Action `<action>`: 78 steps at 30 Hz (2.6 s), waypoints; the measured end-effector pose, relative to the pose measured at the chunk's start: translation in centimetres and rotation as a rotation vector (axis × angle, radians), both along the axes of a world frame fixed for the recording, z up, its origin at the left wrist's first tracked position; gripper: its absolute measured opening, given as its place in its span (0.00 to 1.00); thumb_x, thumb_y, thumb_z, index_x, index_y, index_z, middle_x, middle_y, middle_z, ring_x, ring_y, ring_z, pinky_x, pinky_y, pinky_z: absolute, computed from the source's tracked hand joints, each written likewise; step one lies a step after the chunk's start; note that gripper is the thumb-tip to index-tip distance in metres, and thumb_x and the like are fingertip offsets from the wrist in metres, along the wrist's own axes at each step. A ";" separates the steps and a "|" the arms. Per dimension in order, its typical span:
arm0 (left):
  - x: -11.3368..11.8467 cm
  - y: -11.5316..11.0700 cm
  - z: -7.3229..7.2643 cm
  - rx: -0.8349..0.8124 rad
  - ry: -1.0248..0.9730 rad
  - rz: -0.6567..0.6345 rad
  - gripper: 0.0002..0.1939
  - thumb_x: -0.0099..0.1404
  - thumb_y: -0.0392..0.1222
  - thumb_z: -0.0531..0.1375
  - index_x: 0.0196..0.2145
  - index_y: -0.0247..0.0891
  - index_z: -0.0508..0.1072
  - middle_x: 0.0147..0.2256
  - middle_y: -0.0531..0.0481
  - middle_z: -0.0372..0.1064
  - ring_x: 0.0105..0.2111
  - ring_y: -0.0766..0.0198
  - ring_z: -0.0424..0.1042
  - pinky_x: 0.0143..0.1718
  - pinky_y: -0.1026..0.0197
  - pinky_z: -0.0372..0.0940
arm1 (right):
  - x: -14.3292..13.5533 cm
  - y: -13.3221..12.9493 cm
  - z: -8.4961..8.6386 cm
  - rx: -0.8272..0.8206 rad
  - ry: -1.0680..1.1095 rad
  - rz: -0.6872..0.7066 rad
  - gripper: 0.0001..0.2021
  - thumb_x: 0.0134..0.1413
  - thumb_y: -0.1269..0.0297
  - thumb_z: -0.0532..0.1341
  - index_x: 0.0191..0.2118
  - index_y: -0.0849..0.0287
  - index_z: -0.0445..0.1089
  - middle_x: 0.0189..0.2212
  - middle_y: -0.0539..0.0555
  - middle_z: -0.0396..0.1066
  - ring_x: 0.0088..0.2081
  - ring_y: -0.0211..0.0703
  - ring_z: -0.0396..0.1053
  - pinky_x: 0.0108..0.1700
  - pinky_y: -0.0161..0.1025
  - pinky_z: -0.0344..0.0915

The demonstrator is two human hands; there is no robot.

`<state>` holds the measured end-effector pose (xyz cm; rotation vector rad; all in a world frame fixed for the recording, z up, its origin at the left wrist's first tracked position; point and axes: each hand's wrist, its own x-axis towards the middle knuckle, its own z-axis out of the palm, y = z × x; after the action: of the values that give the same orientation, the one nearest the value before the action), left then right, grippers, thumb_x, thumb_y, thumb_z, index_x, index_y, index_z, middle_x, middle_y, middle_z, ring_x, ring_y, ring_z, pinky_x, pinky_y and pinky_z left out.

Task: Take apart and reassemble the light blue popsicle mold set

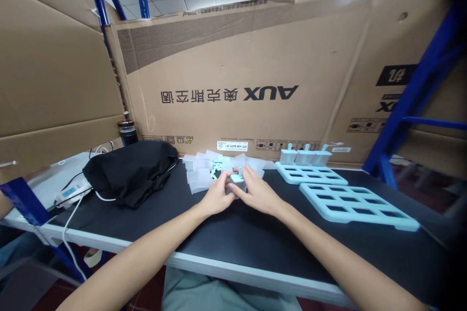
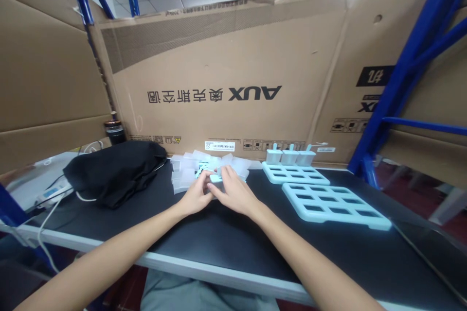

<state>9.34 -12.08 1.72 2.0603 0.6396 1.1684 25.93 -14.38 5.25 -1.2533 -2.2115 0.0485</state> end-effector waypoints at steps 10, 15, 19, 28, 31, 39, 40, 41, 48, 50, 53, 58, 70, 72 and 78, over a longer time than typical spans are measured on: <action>-0.1 -0.2 0.4 0.034 -0.009 -0.045 0.17 0.61 0.32 0.54 0.48 0.37 0.57 0.36 0.49 0.67 0.34 0.64 0.69 0.38 0.61 0.63 | 0.0 0.1 -0.3 0.025 -0.029 -0.034 0.16 0.60 0.48 0.49 0.41 0.57 0.59 0.43 0.58 0.63 0.41 0.47 0.65 0.35 0.40 0.63; -0.1 0.0 0.2 0.030 0.014 -0.027 0.18 0.60 0.31 0.55 0.48 0.37 0.58 0.35 0.50 0.67 0.33 0.65 0.68 0.37 0.61 0.63 | 0.0 0.1 -0.5 0.035 -0.028 -0.038 0.16 0.60 0.49 0.49 0.41 0.57 0.59 0.41 0.58 0.64 0.39 0.46 0.65 0.33 0.40 0.62; -0.1 0.0 0.1 0.048 0.028 -0.003 0.19 0.59 0.31 0.55 0.48 0.37 0.58 0.32 0.52 0.65 0.31 0.66 0.66 0.35 0.62 0.62 | 0.1 0.1 -0.6 0.034 -0.028 -0.035 0.15 0.60 0.50 0.49 0.41 0.57 0.59 0.41 0.57 0.64 0.39 0.45 0.65 0.33 0.40 0.62; -0.1 -0.1 0.3 0.071 0.040 0.031 0.19 0.59 0.31 0.55 0.48 0.37 0.59 0.30 0.54 0.63 0.29 0.67 0.64 0.34 0.63 0.61 | 0.1 0.1 -0.5 0.025 -0.048 -0.034 0.15 0.60 0.49 0.48 0.40 0.57 0.58 0.41 0.57 0.63 0.39 0.45 0.65 0.34 0.41 0.62; -0.1 -0.1 0.3 0.059 0.019 0.001 0.18 0.59 0.31 0.55 0.48 0.37 0.58 0.33 0.52 0.66 0.32 0.66 0.67 0.36 0.62 0.62 | 0.1 0.1 -0.5 0.020 -0.046 -0.034 0.15 0.60 0.49 0.48 0.40 0.57 0.58 0.41 0.57 0.63 0.37 0.44 0.65 0.33 0.40 0.62; -0.1 -0.4 0.6 0.018 0.014 -0.009 0.18 0.59 0.32 0.55 0.47 0.37 0.58 0.33 0.52 0.66 0.33 0.64 0.68 0.36 0.61 0.63 | 0.1 0.0 -0.5 0.007 -0.029 -0.025 0.15 0.60 0.49 0.49 0.39 0.57 0.59 0.39 0.56 0.63 0.34 0.43 0.65 0.31 0.40 0.61; 0.0 -0.4 0.7 0.020 0.017 -0.004 0.18 0.59 0.32 0.56 0.47 0.37 0.58 0.32 0.52 0.65 0.32 0.64 0.68 0.36 0.61 0.63 | 0.1 0.0 -0.5 0.005 -0.029 -0.024 0.15 0.60 0.49 0.49 0.39 0.57 0.59 0.39 0.55 0.63 0.34 0.43 0.65 0.31 0.40 0.61; 0.0 -0.4 0.7 0.023 0.019 0.000 0.18 0.59 0.32 0.56 0.47 0.37 0.58 0.32 0.52 0.65 0.32 0.64 0.67 0.36 0.61 0.63 | 0.1 0.0 -0.5 0.004 -0.029 -0.023 0.15 0.60 0.49 0.49 0.39 0.57 0.59 0.38 0.55 0.63 0.34 0.43 0.65 0.31 0.40 0.62; -0.1 -0.5 0.8 0.031 0.036 0.027 0.18 0.59 0.33 0.56 0.47 0.37 0.59 0.31 0.53 0.64 0.29 0.66 0.64 0.33 0.63 0.60 | 0.1 0.1 -0.5 -0.002 -0.020 -0.005 0.14 0.59 0.50 0.50 0.39 0.56 0.59 0.37 0.55 0.64 0.33 0.42 0.65 0.31 0.39 0.62; -0.1 -0.5 0.8 0.021 0.050 0.033 0.18 0.59 0.33 0.56 0.47 0.37 0.59 0.30 0.54 0.63 0.28 0.67 0.63 0.32 0.64 0.59 | 0.1 0.1 -0.4 -0.006 -0.026 -0.007 0.14 0.59 0.50 0.50 0.38 0.56 0.59 0.37 0.55 0.64 0.32 0.42 0.65 0.30 0.39 0.61; -0.1 -0.5 0.9 -0.002 0.060 0.040 0.17 0.59 0.34 0.57 0.46 0.37 0.59 0.29 0.55 0.62 0.27 0.68 0.62 0.30 0.65 0.58 | 0.1 -0.1 -0.2 -0.003 -0.050 -0.019 0.16 0.60 0.48 0.49 0.37 0.56 0.58 0.36 0.54 0.63 0.31 0.41 0.64 0.30 0.39 0.61; -0.1 -0.6 0.9 0.017 0.069 0.049 0.17 0.58 0.35 0.57 0.45 0.38 0.59 0.29 0.55 0.61 0.26 0.68 0.61 0.29 0.65 0.57 | 0.0 -0.1 -0.1 0.006 -0.049 -0.022 0.16 0.60 0.47 0.48 0.35 0.56 0.57 0.35 0.54 0.63 0.31 0.41 0.63 0.30 0.39 0.60; -0.3 -0.5 0.7 0.067 0.070 0.082 0.18 0.57 0.34 0.57 0.46 0.37 0.60 0.27 0.57 0.57 0.25 0.69 0.57 0.28 0.66 0.54 | 0.0 -0.1 -0.4 0.013 -0.007 0.005 0.14 0.59 0.50 0.51 0.36 0.56 0.58 0.36 0.55 0.64 0.33 0.43 0.64 0.32 0.41 0.62; -0.2 -0.5 0.7 0.062 0.076 0.087 0.18 0.58 0.35 0.57 0.46 0.36 0.60 0.26 0.57 0.58 0.25 0.69 0.57 0.28 0.66 0.54 | 0.0 -0.1 -0.3 0.017 0.017 0.021 0.13 0.59 0.51 0.51 0.36 0.57 0.58 0.36 0.55 0.63 0.35 0.43 0.64 0.34 0.41 0.62; -0.1 -0.6 0.8 0.040 0.039 0.025 0.18 0.59 0.35 0.58 0.47 0.37 0.60 0.30 0.54 0.62 0.28 0.68 0.62 0.31 0.65 0.57 | -0.2 -0.1 0.0 0.021 0.087 0.049 0.11 0.57 0.55 0.53 0.37 0.57 0.58 0.37 0.54 0.63 0.37 0.43 0.63 0.39 0.42 0.62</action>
<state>9.20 -12.66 2.54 2.1186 0.6673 1.1665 25.77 -14.43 5.30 -1.1645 -2.1623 0.0970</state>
